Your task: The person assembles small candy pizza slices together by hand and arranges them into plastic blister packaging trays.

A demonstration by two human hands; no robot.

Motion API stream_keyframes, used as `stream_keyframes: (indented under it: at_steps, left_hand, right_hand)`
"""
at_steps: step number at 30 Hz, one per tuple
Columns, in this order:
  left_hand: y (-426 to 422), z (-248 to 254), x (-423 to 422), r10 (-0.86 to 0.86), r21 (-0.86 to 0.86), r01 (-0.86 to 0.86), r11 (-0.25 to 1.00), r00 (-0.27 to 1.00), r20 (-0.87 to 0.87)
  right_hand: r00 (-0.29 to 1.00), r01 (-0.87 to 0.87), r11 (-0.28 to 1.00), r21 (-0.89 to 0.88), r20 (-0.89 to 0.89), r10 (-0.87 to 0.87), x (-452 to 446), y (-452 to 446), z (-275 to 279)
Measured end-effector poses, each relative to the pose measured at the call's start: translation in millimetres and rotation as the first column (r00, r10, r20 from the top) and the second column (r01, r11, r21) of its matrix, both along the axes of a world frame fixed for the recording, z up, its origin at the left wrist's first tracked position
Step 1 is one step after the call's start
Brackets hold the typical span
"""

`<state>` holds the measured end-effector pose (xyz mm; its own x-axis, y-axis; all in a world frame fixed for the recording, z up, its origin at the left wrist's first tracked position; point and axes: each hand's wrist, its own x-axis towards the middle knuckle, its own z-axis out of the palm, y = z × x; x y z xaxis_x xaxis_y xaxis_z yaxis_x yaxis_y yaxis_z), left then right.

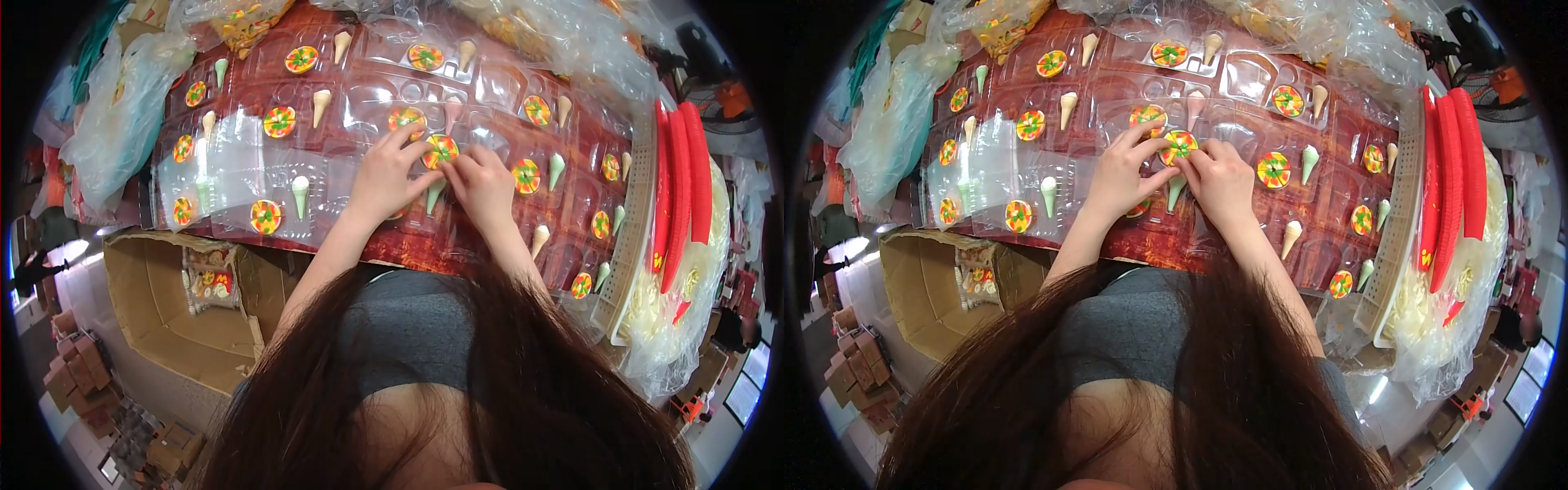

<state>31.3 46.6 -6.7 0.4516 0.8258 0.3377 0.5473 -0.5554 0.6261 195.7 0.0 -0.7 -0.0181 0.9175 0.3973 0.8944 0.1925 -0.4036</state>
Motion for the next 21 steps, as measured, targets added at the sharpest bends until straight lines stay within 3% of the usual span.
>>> stream_keyframes:
  at_steps: [5,11,15,21]
  left_hand:
    - [2,-2,-4,-0.043,-0.074,0.045,0.996,0.999,0.029]
    - [-2,3,-11,-0.017,-0.119,0.011,0.993,0.998,-0.055]
    - [-5,12,-15,0.026,-0.128,-0.057,0.990,0.972,-0.234]
    - [-3,13,-15,-0.021,0.089,0.034,0.995,0.990,-0.141]
  right_hand:
    - [0.991,0.006,0.997,-0.083,-0.129,-0.016,6,1,2]
    - [0.989,0.095,0.987,-0.129,-0.103,-0.109,6,3,-6]
    - [0.999,-0.045,0.998,-0.043,0.018,0.046,8,0,-7]
    - [0.960,-0.065,0.998,0.025,0.274,0.055,10,-10,-4]
